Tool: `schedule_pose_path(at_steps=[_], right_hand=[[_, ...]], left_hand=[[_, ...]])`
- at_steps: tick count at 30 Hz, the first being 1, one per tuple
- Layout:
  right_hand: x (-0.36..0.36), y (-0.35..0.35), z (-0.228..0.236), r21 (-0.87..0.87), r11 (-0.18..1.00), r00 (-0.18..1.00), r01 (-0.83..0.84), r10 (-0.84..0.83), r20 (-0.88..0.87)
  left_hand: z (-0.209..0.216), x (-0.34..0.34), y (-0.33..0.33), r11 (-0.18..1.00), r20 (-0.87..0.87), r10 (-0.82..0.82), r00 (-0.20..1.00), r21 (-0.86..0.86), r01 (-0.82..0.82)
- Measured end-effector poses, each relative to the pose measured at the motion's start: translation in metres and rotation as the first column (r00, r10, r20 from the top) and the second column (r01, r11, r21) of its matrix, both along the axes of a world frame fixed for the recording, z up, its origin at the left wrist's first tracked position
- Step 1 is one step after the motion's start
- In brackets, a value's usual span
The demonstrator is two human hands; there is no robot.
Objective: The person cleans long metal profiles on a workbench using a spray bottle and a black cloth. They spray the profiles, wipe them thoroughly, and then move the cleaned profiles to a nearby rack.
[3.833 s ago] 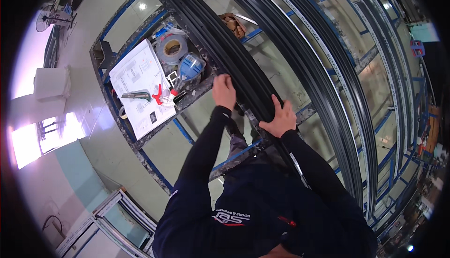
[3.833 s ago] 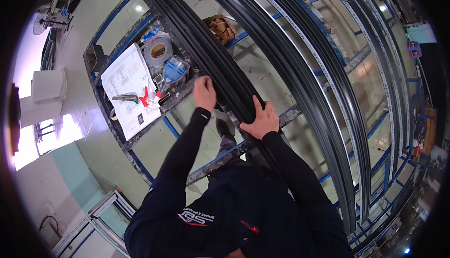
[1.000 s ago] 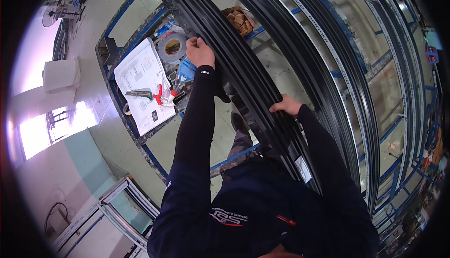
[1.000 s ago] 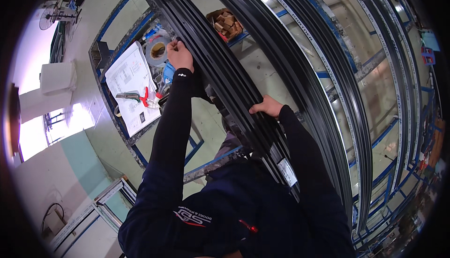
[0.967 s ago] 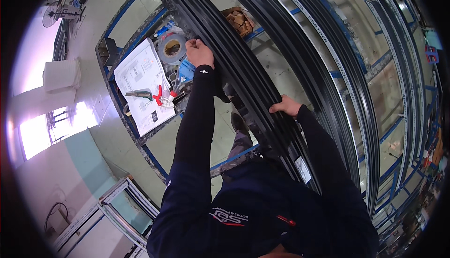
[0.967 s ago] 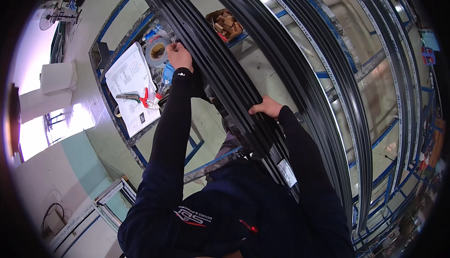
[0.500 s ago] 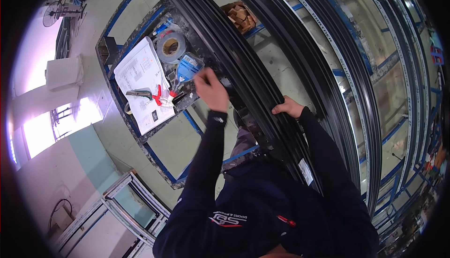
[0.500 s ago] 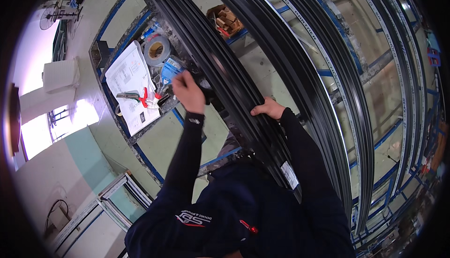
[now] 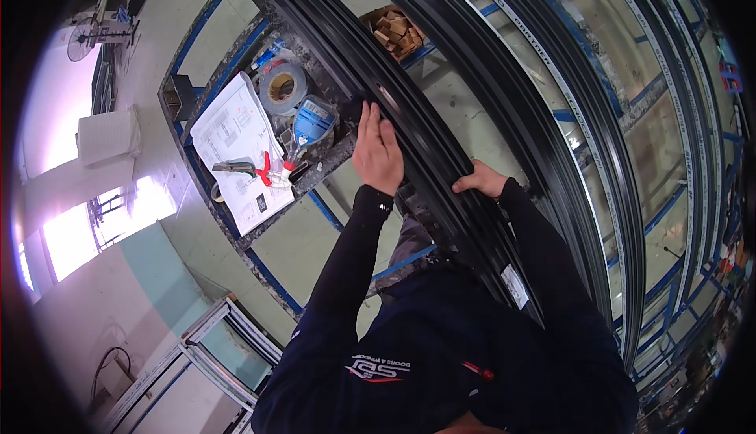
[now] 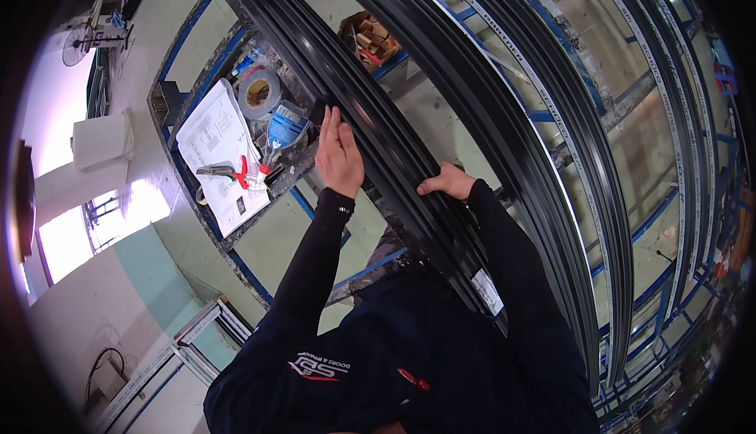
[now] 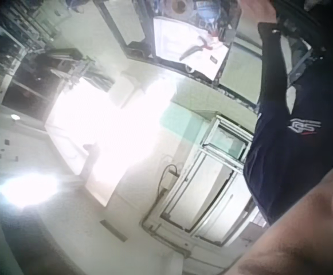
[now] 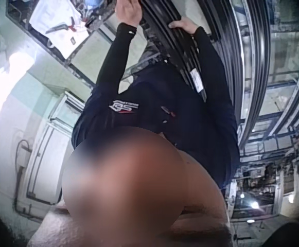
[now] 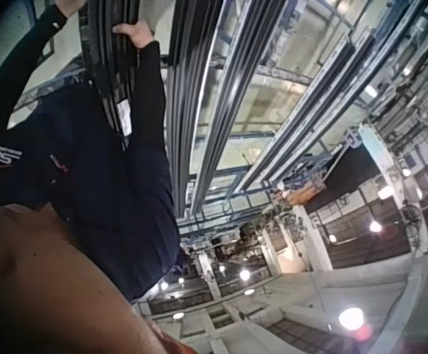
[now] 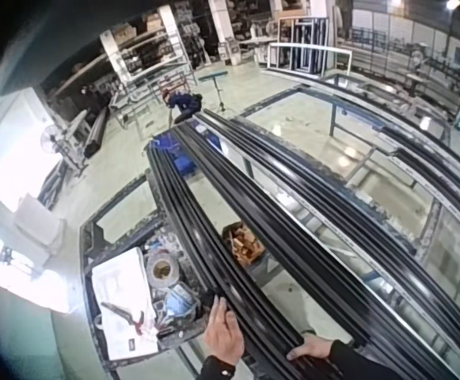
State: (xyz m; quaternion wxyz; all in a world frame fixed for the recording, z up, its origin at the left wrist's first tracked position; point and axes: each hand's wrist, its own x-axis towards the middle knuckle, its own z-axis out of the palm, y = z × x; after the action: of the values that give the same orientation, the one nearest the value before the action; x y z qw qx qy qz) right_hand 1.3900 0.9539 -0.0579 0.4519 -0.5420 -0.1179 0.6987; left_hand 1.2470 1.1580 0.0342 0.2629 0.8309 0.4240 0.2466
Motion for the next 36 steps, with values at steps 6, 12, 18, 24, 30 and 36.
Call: schedule_pose_path(at_steps=[6,12,18,24,30,36], right_hand=[[-0.004,0.002,0.012,0.021,1.000,0.998,0.005,-0.006,0.062],[-0.008,0.009,0.015,0.029,0.998,0.989,-0.060,0.056,0.135],[-0.014,0.010,0.024,-0.030,0.996,0.960,-0.089,0.094,0.263],[-0.040,0.011,0.052,-0.108,0.993,0.594,-0.039,0.110,0.797],[-0.136,0.010,0.133,0.465,0.885,0.823,-0.023,-0.247,0.512],[-0.185,0.065,0.157,0.553,0.784,0.752,0.284,-0.539,0.379]], left_hand=[[0.016,0.025,0.050,1.000,-0.295,0.000,0.956,-0.014,-0.004],[-0.010,0.012,0.095,1.000,-0.235,0.011,0.972,0.003,-0.011],[-0.001,-0.052,-0.068,0.964,-0.179,-0.173,0.969,-0.234,0.129],[0.026,-0.150,-0.117,0.694,-0.134,-0.496,0.858,-0.655,0.299],[0.087,-0.155,-0.104,0.471,0.381,0.075,0.922,-0.828,0.304],[0.099,-0.130,-0.089,0.886,0.459,-0.074,0.885,-0.377,0.269]])
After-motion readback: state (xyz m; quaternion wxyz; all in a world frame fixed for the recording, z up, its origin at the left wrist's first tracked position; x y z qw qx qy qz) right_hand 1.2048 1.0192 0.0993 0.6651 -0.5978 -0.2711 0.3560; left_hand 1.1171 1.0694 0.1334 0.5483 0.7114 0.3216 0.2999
